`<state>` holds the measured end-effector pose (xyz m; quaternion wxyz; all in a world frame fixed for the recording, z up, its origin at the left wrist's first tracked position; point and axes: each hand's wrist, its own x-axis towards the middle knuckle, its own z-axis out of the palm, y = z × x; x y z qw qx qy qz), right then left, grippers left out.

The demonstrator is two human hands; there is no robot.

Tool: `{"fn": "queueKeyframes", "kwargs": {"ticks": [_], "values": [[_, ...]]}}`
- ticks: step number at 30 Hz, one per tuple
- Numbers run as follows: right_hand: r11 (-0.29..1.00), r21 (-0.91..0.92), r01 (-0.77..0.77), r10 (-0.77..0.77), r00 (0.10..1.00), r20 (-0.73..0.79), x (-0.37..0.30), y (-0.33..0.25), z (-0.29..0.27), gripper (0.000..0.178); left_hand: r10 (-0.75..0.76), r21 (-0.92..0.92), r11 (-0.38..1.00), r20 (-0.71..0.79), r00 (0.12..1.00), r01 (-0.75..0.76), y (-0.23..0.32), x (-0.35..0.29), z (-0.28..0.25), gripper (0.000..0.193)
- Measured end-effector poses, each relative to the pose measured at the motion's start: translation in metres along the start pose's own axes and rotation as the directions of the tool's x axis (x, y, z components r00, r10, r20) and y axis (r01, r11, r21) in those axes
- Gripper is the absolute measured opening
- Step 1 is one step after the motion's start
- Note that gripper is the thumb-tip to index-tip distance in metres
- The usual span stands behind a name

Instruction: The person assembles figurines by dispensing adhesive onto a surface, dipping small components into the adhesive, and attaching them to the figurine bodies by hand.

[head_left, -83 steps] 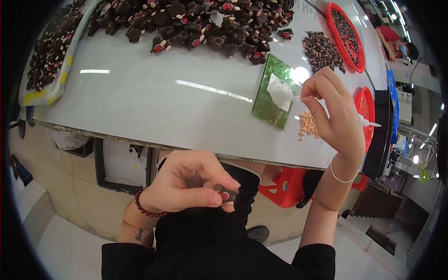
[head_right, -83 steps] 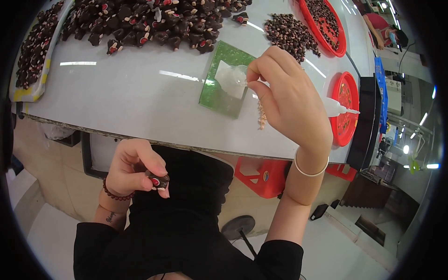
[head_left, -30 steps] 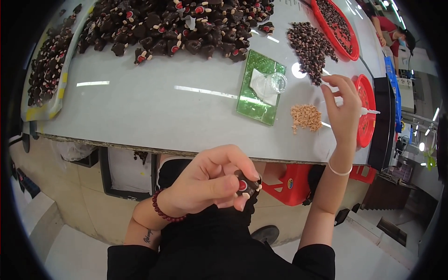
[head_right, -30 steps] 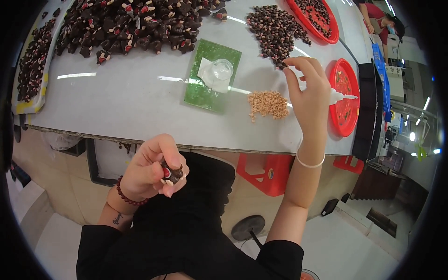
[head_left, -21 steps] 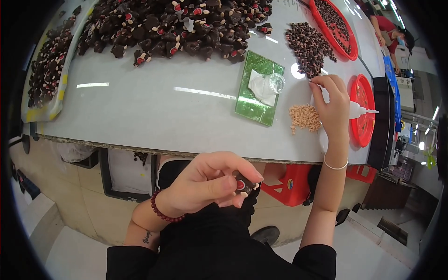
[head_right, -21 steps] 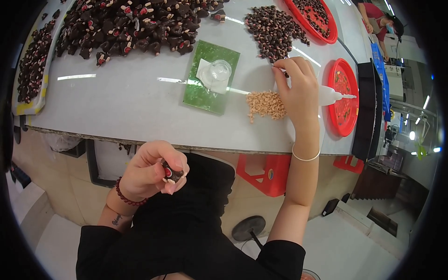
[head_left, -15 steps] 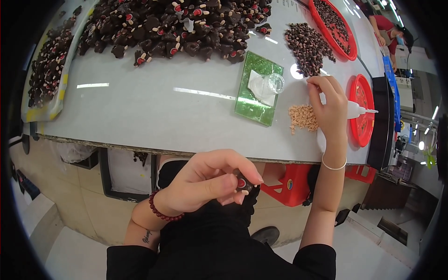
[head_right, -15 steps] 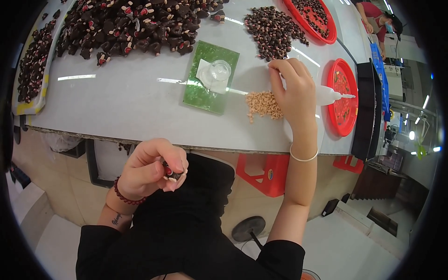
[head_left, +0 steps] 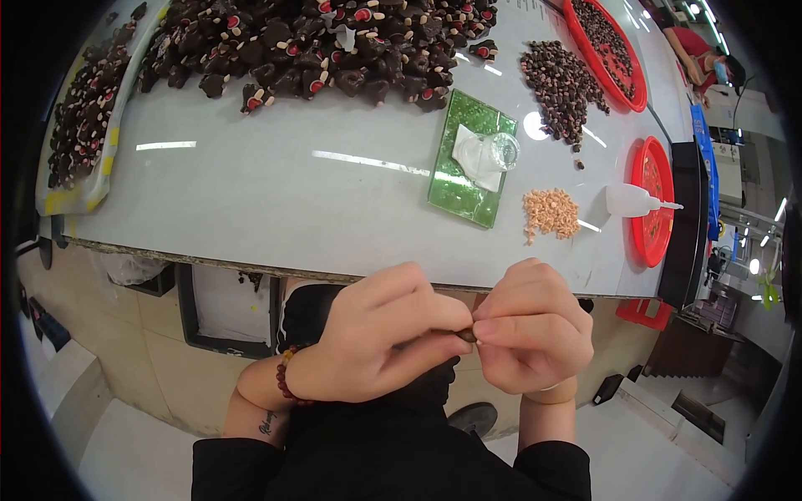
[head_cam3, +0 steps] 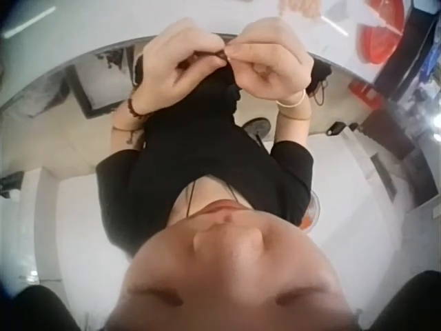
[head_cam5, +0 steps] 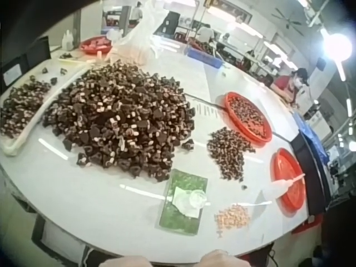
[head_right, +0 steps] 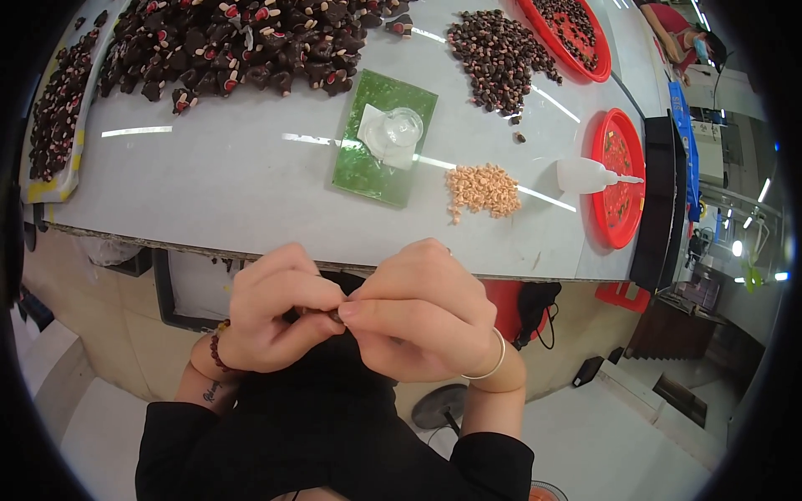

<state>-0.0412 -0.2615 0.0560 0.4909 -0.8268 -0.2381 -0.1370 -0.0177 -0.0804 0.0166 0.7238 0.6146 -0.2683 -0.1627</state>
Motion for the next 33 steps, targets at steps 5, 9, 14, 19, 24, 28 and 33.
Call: {"fn": "queueKeyframes", "kwargs": {"ticks": [5,9,14,19,24,28,33], "values": [[0.959,-0.261,-0.107,0.116,0.993,0.02,0.005,-0.012,-0.003,0.03,0.388,0.613,0.75,-0.104,0.916,-0.248,-0.003,-0.006,0.003,0.027],[0.942,-0.315,-0.118,0.139,0.989,0.044,0.008,-0.011,-0.002,0.028,0.4,0.667,0.7,-0.074,0.913,-0.253,-0.005,-0.004,-0.002,0.03],[0.935,-0.28,-0.216,0.145,0.957,-0.253,0.02,0.024,-0.016,0.015,0.113,0.196,0.977,-0.165,0.98,-0.08,0.008,0.004,-0.011,0.022],[0.879,-0.407,-0.248,0.146,0.953,-0.265,0.033,0.053,-0.02,0.009,0.0,-0.174,0.984,-0.15,0.989,-0.026,0.006,-0.004,-0.014,0.026],[0.839,-0.508,-0.194,0.09,0.971,-0.222,0.036,0.056,-0.015,0.009,-0.131,-0.402,0.914,-0.16,0.978,0.057,0.004,-0.009,-0.013,0.028],[0.816,-0.544,-0.198,0.08,0.969,-0.233,0.036,0.057,-0.013,0.009,-0.232,-0.546,0.83,-0.161,0.959,0.109,0.005,-0.01,-0.013,0.033],[0.805,-0.566,-0.179,0.059,0.973,-0.224,0.036,0.057,-0.012,0.01,-0.281,-0.627,0.769,-0.159,0.946,0.123,0.005,-0.011,-0.013,0.039]]}}
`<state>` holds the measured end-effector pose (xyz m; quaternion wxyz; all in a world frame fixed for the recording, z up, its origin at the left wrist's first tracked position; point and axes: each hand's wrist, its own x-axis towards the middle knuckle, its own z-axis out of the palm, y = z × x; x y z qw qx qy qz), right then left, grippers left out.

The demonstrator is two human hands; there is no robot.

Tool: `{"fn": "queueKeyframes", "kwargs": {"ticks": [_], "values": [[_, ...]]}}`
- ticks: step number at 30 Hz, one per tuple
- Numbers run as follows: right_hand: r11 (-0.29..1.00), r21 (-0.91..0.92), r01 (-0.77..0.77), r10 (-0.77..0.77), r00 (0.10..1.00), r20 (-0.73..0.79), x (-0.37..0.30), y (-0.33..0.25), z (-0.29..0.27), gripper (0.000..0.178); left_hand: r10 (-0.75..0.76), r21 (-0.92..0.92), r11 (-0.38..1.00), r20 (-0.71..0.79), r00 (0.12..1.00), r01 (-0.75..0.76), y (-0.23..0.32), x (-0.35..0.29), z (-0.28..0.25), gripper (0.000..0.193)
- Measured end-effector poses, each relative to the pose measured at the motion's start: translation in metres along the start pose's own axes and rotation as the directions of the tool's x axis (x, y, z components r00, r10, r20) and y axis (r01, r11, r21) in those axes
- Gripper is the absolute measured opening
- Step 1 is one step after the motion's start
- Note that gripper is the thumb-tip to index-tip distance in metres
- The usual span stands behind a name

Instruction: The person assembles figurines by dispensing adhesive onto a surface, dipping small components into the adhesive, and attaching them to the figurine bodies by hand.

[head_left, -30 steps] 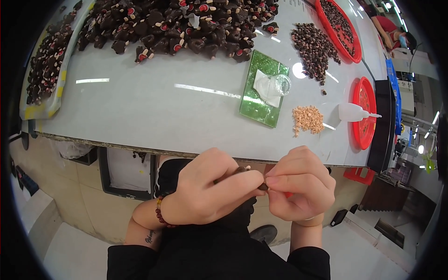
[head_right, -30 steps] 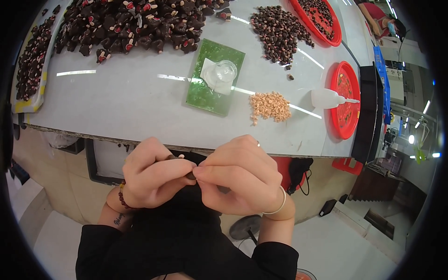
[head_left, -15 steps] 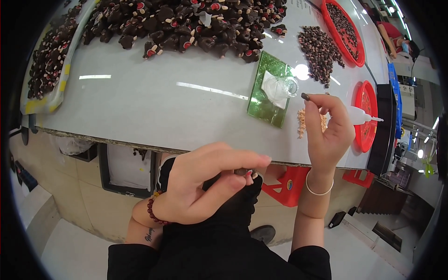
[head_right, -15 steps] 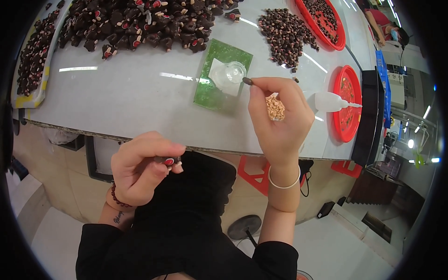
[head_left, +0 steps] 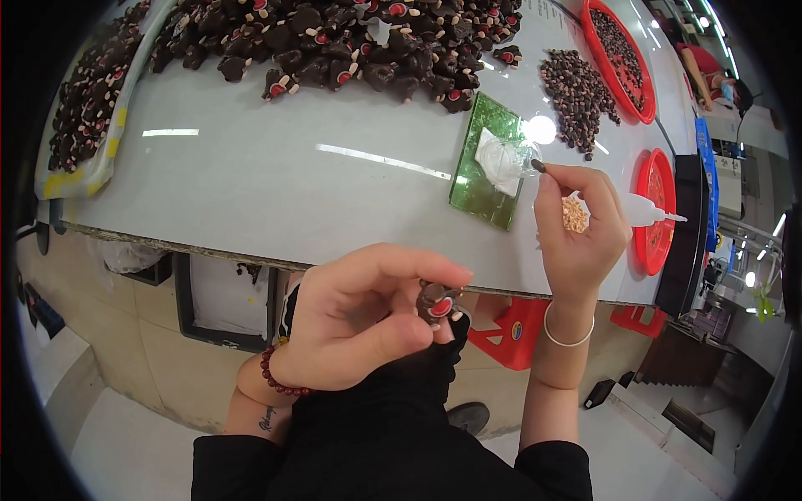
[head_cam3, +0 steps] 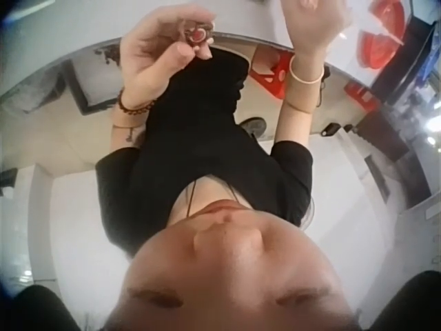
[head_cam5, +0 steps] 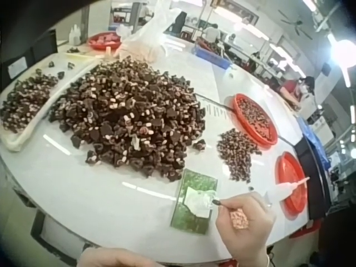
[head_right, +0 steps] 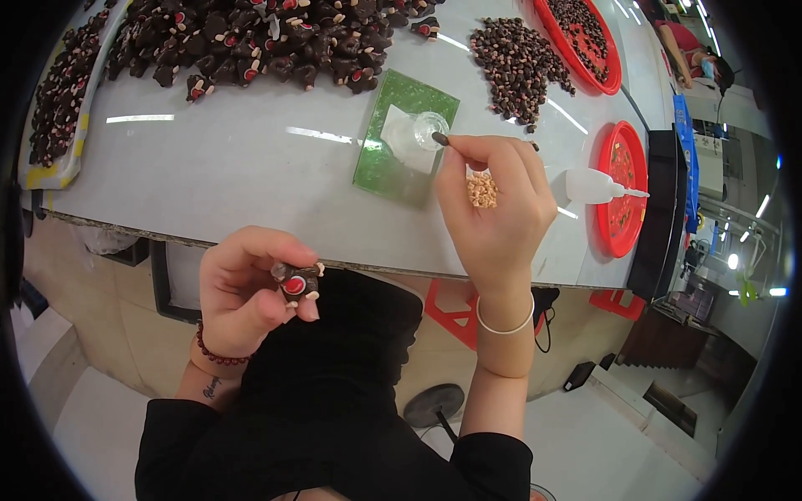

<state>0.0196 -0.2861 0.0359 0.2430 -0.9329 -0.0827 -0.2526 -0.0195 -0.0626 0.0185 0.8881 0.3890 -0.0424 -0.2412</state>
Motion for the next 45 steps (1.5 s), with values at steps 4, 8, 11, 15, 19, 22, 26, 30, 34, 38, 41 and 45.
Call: {"fn": "queueKeyframes", "kwargs": {"ticks": [4,8,11,15,19,22,26,30,34,38,41,45], "values": [[0.983,0.183,0.024,-0.012,0.998,-0.069,-0.006,-0.01,-0.01,0.014,0.02,0.021,1.0,0.063,0.998,-0.022,-0.002,0.002,-0.001,0.04],[0.918,0.287,0.272,-0.279,0.96,-0.018,-0.021,-0.047,-0.027,0.022,-0.04,0.223,0.975,0.114,0.993,0.014,0.003,-0.003,-0.005,0.039],[0.894,0.192,0.405,-0.404,0.913,-0.046,-0.032,-0.055,-0.034,0.026,-0.017,0.327,0.943,0.225,0.974,-0.059,0.003,0.005,0.001,0.04],[0.892,0.156,0.425,-0.425,0.904,-0.032,-0.037,-0.058,-0.037,0.026,-0.008,0.358,0.93,0.256,0.967,-0.087,0.006,0.005,0.007,0.041],[0.898,0.1,0.428,-0.432,0.901,0.022,-0.04,-0.058,-0.039,0.024,0.012,0.362,0.927,0.242,0.97,-0.102,0.006,0.002,0.01,0.038],[0.891,0.06,0.45,-0.453,0.89,0.05,-0.041,-0.056,-0.042,0.023,0.094,0.407,0.895,0.222,0.971,-0.18,0.0,0.003,0.011,0.034],[0.907,-0.026,0.42,-0.411,0.898,0.154,-0.047,-0.064,-0.049,0.017,0.259,0.52,0.773,0.264,0.929,-0.363,-0.001,0.005,0.015,0.028],[0.909,-0.015,0.416,-0.409,0.901,0.144,-0.047,-0.065,-0.047,0.019,0.331,0.514,0.744,0.27,0.904,-0.426,-0.004,0.007,0.016,0.024],[0.917,-0.013,0.399,-0.393,0.908,0.147,-0.047,-0.065,-0.046,0.021,0.37,0.504,0.731,0.273,0.888,-0.459,-0.005,0.009,0.015,0.023],[0.906,0.081,0.416,-0.421,0.906,0.053,-0.043,-0.062,-0.039,0.025,0.355,0.515,0.732,0.271,0.895,-0.447,-0.001,0.01,0.013,0.022],[0.886,0.092,0.454,-0.459,0.888,0.038,-0.041,-0.058,-0.03,0.024,0.309,0.569,0.726,0.232,0.922,-0.386,0.004,0.008,0.01,0.019],[0.897,0.103,0.43,-0.441,0.887,0.135,-0.037,-0.054,-0.038,0.02,0.259,0.655,0.679,0.208,0.943,-0.331,0.026,0.013,-0.01,0.016]]}}
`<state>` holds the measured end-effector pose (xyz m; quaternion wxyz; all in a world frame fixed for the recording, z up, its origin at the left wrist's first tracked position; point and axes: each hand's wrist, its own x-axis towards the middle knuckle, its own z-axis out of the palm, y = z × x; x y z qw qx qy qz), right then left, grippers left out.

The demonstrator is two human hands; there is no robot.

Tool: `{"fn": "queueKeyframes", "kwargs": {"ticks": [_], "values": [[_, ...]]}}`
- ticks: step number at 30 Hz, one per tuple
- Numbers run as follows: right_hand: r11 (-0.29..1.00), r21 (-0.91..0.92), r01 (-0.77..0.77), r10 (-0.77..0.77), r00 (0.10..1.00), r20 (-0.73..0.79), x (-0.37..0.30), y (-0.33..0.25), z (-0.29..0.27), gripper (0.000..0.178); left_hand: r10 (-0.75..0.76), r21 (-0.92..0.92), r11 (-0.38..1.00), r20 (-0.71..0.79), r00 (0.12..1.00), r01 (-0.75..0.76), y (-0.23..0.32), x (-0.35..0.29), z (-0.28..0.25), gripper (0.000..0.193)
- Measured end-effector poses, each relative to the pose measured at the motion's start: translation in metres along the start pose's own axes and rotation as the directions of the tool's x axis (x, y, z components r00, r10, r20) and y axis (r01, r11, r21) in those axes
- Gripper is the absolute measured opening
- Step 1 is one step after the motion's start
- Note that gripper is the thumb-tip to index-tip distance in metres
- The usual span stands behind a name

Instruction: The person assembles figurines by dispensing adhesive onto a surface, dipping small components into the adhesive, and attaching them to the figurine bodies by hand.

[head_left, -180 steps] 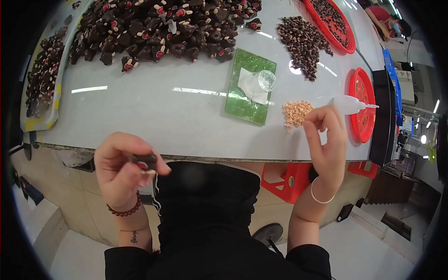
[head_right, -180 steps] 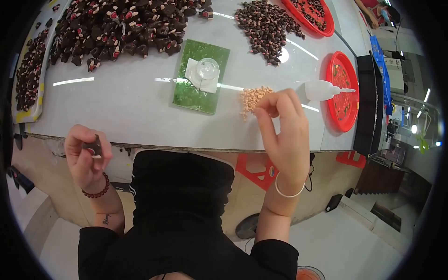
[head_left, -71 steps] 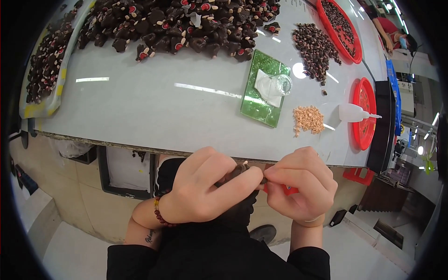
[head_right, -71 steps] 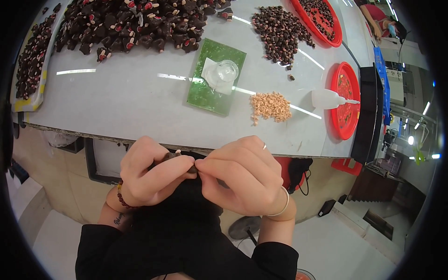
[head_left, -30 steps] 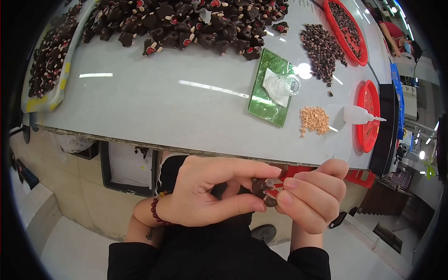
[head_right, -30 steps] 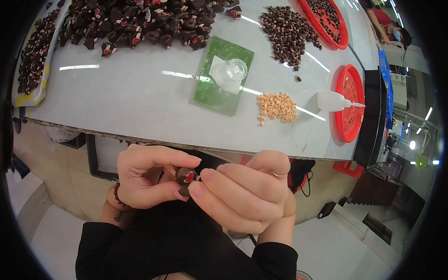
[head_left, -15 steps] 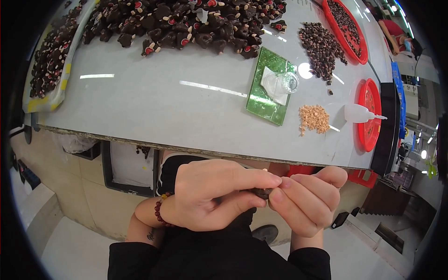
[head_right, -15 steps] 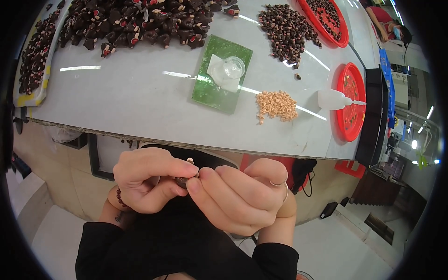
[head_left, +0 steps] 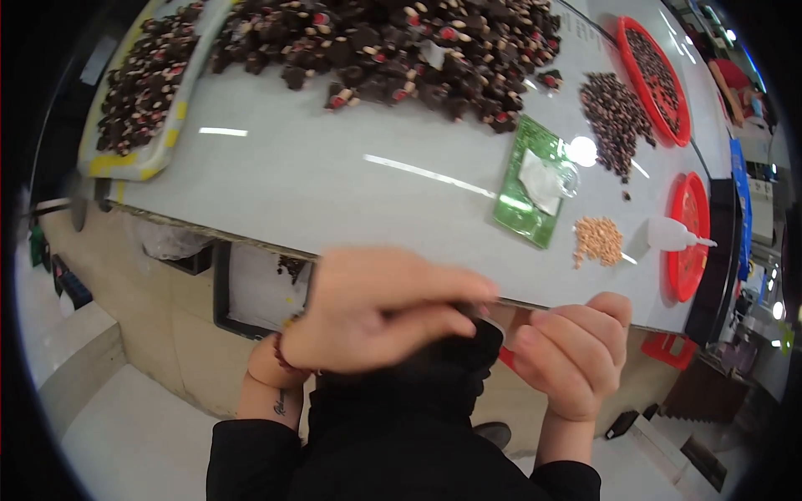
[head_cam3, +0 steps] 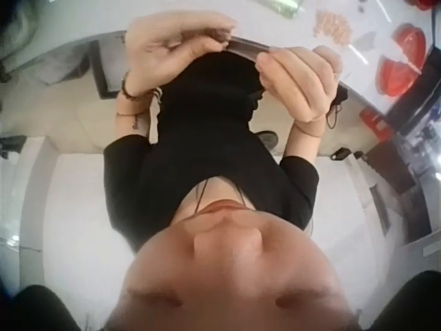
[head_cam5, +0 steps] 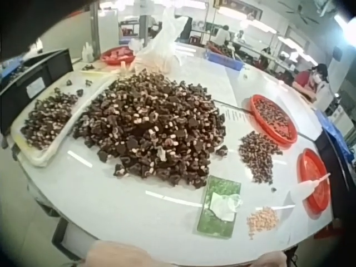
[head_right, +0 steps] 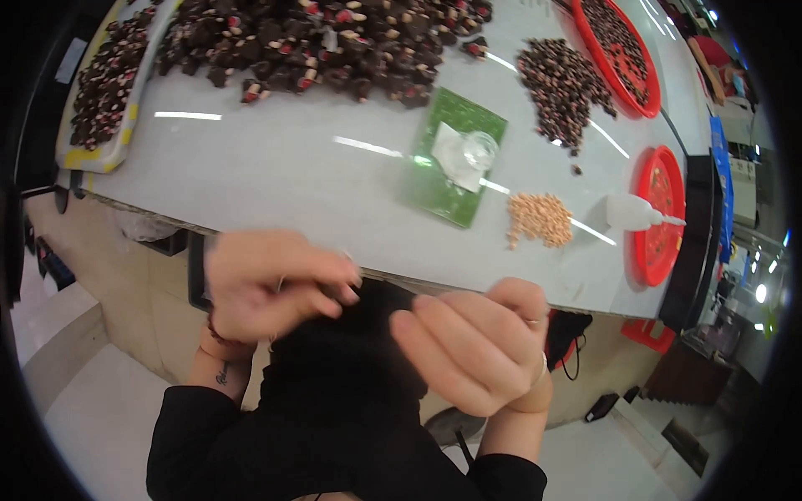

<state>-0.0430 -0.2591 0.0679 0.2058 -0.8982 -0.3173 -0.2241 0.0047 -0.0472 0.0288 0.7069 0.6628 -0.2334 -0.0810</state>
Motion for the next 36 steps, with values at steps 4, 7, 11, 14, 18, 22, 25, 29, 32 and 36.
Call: {"fn": "queueKeyframes", "kwargs": {"ticks": [4,7,11,14,18,22,25,29,32,36], "values": [[0.998,-0.026,-0.066,0.065,0.998,-0.026,-0.01,0.01,-0.003,0.015,0.41,0.599,0.799,-0.477,0.778,-0.054,-0.008,0.022,-0.097,0.02],[0.998,0.01,-0.054,0.055,0.997,-0.063,-0.018,0.018,0.004,0.015,0.537,0.755,0.63,-0.594,0.599,0.184,-0.006,0.032,-0.2,0.025],[0.998,0.01,-0.059,0.059,0.997,-0.047,-0.02,0.017,0.009,0.016,0.453,0.798,0.387,-0.601,0.658,0.462,0.008,0.038,-0.197,0.029],[0.996,-0.009,-0.083,0.083,0.995,-0.046,-0.023,0.017,0.009,0.017,0.392,0.86,0.42,-0.462,0.796,0.292,0.0,0.046,-0.144,0.034],[0.999,0.001,-0.032,0.032,0.995,-0.091,-0.023,0.023,0.005,0.009,0.238,0.918,0.398,-0.099,0.966,-0.004,-0.01,0.052,-0.106,0.029],[0.983,-0.014,-0.184,0.178,0.966,-0.188,-0.038,0.034,-0.01,0.016,0.07,0.92,0.38,-0.134,0.989,0.098,-0.009,0.046,-0.107,0.018],[0.92,0.025,-0.39,0.386,0.898,-0.211,-0.058,0.052,-0.015,0.017,-0.081,0.858,0.473,-0.182,0.98,0.199,-0.007,0.037,-0.103,0.013],[0.872,-0.049,-0.486,0.482,0.873,-0.077,-0.062,0.058,-0.007,0.018,0.139,0.367,0.929,-0.225,0.964,-0.048,0.014,0.001,-0.077,0.036],[0.852,-0.086,-0.516,0.513,0.856,-0.062,-0.07,0.059,0.002,0.018,-0.041,0.001,0.999,-0.067,0.997,0.041,0.006,-0.001,-0.027,0.06],[0.852,-0.053,-0.521,0.518,0.853,-0.058,-0.061,0.059,0.007,0.017,-0.259,-0.456,0.807,0.298,0.919,0.375,0.0,0.002,0.008,0.03]]}}
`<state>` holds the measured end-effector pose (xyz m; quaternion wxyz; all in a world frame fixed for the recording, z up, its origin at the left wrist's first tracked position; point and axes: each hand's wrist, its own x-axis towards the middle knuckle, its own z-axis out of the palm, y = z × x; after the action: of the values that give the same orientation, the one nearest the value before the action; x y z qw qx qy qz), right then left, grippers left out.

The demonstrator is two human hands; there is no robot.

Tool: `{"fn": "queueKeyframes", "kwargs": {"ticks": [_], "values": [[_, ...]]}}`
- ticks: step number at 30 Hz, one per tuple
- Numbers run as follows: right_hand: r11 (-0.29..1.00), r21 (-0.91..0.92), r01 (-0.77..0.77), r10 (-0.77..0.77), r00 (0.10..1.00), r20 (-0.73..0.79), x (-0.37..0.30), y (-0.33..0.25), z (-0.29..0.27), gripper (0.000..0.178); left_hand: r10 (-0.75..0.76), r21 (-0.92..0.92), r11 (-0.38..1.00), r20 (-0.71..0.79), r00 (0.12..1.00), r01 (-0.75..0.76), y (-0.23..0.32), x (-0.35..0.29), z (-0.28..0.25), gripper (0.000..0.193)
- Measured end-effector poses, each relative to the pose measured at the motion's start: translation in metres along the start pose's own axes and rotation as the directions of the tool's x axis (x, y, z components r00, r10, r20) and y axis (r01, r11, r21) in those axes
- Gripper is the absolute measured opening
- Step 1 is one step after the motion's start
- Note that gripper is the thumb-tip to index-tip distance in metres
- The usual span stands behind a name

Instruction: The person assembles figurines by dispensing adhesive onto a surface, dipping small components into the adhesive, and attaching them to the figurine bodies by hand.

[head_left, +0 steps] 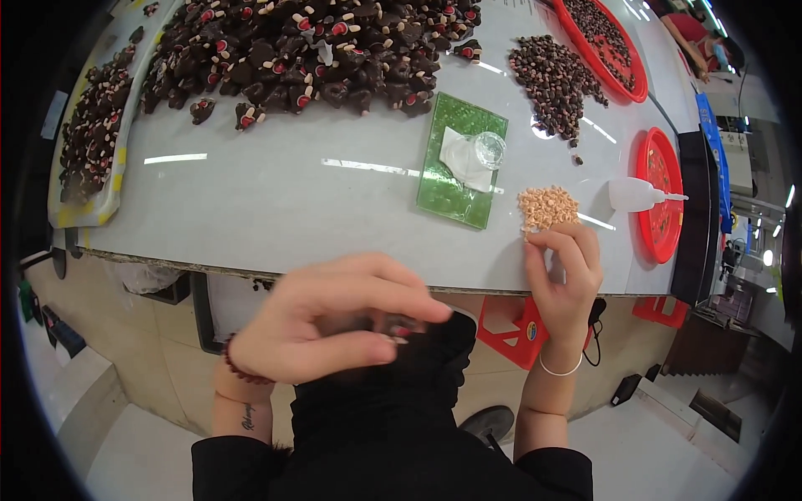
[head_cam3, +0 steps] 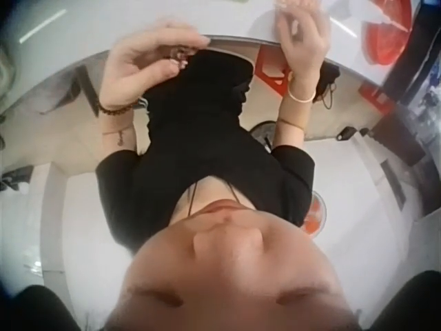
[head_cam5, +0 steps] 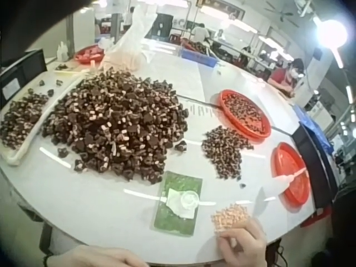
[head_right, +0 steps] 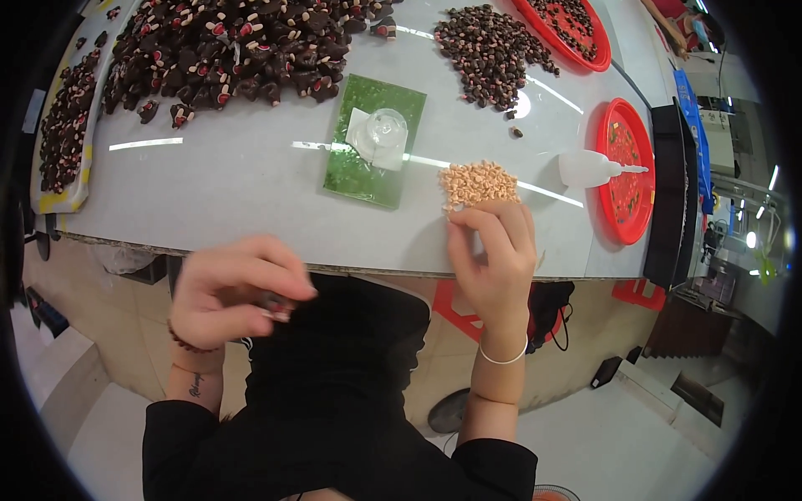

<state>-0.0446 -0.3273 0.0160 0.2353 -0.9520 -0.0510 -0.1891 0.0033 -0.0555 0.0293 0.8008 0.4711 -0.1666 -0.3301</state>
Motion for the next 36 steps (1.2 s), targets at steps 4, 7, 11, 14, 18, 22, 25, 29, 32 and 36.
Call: {"fn": "queueKeyframes", "kwargs": {"ticks": [4,7,11,14,18,22,25,29,32,36], "values": [[0.998,0.008,0.06,-0.06,0.998,0.029,0.009,-0.005,0.001,0.016,-0.214,-0.351,0.905,0.116,0.97,0.241,-0.018,0.005,0.015,0.026],[0.99,-0.021,0.137,-0.137,0.99,0.024,0.009,-0.01,0.003,0.014,-0.22,-0.462,0.849,0.13,0.967,0.256,-0.029,0.008,0.021,0.024],[0.804,0.595,-0.014,0.058,0.997,-0.055,-0.003,-0.027,-0.002,0.018,-0.231,-0.518,0.815,0.122,0.965,0.26,-0.028,0.01,0.023,0.022],[0.592,0.805,-0.049,0.085,0.996,-0.002,-0.002,-0.036,-0.005,0.02,-0.22,-0.54,0.805,0.113,0.969,0.245,-0.029,0.009,0.023,0.022],[0.51,0.854,-0.105,-0.015,0.991,0.131,0.007,-0.033,-0.01,0.02,-0.211,-0.566,0.791,0.109,0.971,0.235,-0.027,0.008,0.022,0.026],[0.529,0.829,-0.179,0.025,0.98,0.195,0.019,-0.033,-0.009,0.016,-0.201,-0.54,0.814,0.082,0.976,0.213,-0.028,0.008,0.019,0.027],[0.605,0.765,-0.219,0.098,0.975,0.202,0.034,-0.029,-0.008,0.013,-0.14,-0.524,0.84,0.046,0.989,0.143,-0.029,0.006,0.019,0.026],[0.838,0.536,-0.106,0.023,0.987,0.159,0.064,-0.019,-0.007,0.011,-0.12,-0.536,0.837,0.014,0.993,0.109,-0.028,0.005,0.019,0.025],[0.946,0.308,0.098,-0.168,0.964,0.207,0.089,-0.021,-0.007,0.015,-0.098,-0.517,0.852,0.0,0.995,0.084,-0.026,0.004,0.016,0.024],[0.953,0.182,0.244,-0.29,0.907,0.304,0.106,-0.023,-0.006,0.017,-0.008,-0.58,0.812,0.093,0.996,0.061,-0.037,-0.001,0.006,0.023]]}}
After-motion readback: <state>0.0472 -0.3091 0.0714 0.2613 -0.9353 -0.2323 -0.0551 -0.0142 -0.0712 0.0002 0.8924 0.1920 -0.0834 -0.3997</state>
